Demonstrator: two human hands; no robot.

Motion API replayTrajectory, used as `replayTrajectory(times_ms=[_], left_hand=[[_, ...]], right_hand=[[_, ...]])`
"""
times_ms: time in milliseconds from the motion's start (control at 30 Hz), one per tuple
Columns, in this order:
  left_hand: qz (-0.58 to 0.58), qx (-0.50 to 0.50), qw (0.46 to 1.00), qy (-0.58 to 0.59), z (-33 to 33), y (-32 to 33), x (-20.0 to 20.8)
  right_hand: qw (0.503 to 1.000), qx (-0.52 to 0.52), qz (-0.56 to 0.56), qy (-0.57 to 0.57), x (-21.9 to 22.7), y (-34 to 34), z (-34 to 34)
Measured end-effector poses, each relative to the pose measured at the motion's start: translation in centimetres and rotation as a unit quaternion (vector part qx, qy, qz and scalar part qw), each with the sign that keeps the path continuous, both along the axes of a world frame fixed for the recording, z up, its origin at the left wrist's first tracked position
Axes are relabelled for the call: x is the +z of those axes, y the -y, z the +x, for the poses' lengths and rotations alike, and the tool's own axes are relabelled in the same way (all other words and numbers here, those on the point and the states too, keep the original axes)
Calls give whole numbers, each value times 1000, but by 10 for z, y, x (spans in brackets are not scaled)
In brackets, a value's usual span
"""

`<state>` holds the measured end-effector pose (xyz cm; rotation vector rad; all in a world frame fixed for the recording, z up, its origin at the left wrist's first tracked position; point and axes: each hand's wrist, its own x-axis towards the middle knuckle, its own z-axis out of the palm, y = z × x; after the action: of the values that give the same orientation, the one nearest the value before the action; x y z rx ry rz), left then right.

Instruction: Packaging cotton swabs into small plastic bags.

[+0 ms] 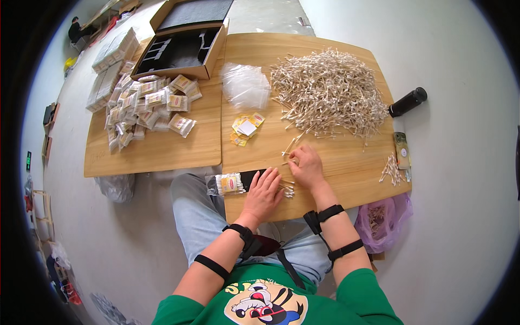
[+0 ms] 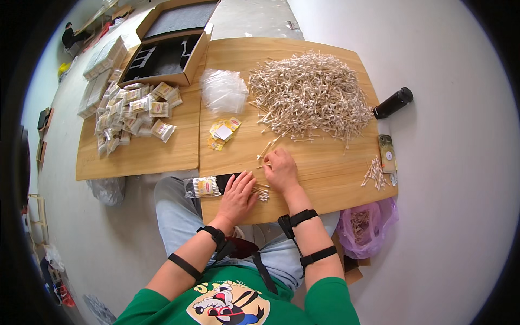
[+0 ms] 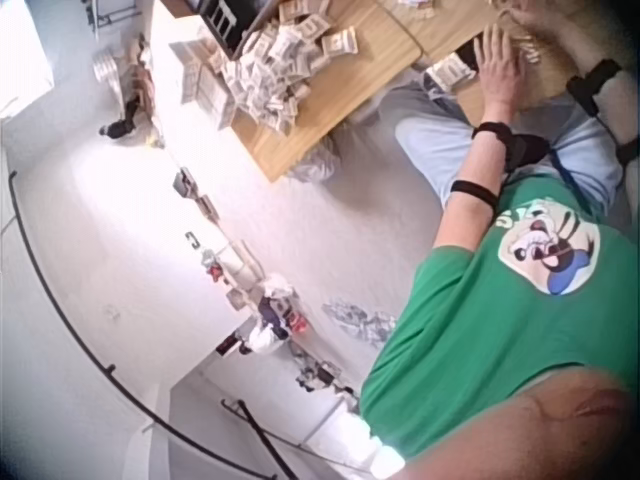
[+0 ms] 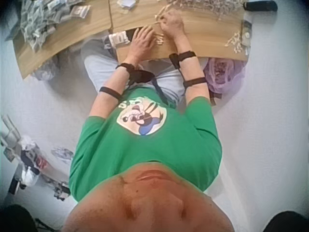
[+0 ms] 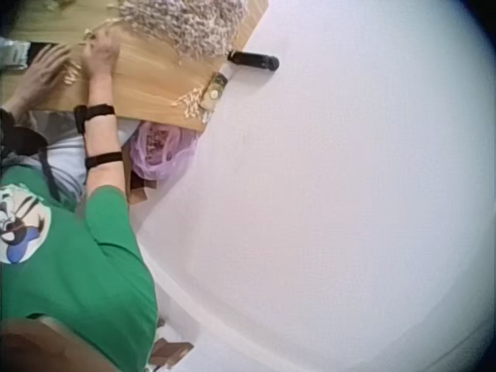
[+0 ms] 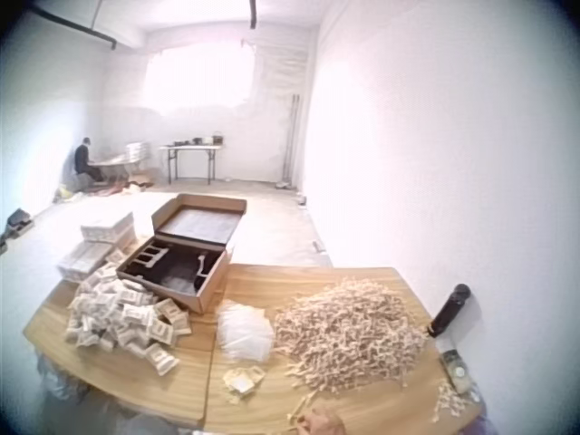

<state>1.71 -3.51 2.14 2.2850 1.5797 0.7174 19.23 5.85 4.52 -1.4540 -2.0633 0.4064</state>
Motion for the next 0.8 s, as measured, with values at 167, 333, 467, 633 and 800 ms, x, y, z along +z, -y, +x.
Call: replayTrajectory(times_ms=[167,333,467,633,800], left_hand=[[3,-1,1000,2,-1,0,-1],[-3,-5,1000,-4,0,0,1],[-3,-7,1000,0,-1,0,0],[2,7,1000,13,-2,0,1],[2,-1,1000,7,-1,-1,1]], right_hand=[[999,24,2,34,-4,8,3],[995,-90,3,-32,-15,-13,13],[998,-33,22,40,-16,-17,21],[1000,26,4,0,-16,8,5],[998,-17,-28,-61,-17,6,0]])
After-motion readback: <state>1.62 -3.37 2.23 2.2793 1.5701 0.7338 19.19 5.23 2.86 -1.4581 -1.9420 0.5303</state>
